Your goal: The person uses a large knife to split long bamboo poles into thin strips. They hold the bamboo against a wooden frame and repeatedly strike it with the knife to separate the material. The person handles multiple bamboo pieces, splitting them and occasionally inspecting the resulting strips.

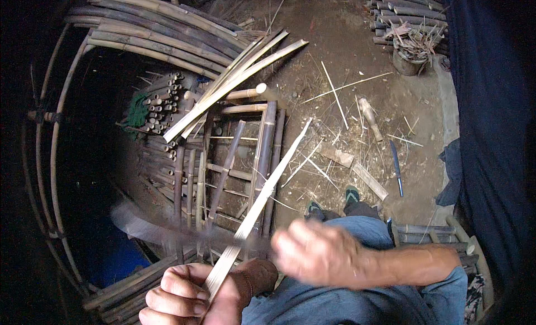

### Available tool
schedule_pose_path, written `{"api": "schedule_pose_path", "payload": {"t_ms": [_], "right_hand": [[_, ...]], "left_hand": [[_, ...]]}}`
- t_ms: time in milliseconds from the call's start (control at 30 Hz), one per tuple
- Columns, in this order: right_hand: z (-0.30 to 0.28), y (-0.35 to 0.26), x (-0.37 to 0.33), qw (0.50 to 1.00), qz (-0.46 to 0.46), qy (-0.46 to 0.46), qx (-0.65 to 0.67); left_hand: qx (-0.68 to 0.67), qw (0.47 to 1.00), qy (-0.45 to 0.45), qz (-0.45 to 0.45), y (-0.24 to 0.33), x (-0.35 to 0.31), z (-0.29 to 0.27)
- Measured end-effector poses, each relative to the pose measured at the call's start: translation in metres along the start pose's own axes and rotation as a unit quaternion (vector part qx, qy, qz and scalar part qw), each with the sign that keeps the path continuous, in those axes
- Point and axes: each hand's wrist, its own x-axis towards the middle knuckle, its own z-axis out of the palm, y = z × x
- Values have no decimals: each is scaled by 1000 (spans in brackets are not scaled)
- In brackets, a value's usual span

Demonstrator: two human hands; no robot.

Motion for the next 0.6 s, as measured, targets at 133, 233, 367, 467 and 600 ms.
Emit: {"api": "schedule_pose_path", "payload": {"t_ms": [133, 233, 367, 467, 600], "right_hand": [[7, 28, 1, 998, 62, 0, 13], [-10, 5, 1, 991, 108, -67, 47], [-20, -25, 6, 994, -41, 62, 77], [26, 29, 12, 996, 73, -27, -51], [11, 22, 19, 997, 80, -3, 19]], "left_hand": [[27, 1000, 3, 10, 6, 1, -5], [2, 1000, -28, -4, 12, 1, -7], [-25, 999, -23, -11, -1, 2, -3], [5, 999, -20, -38, 12, 8, -6], [-6, 1000, -21, -8, -8, 12, -2]]}}
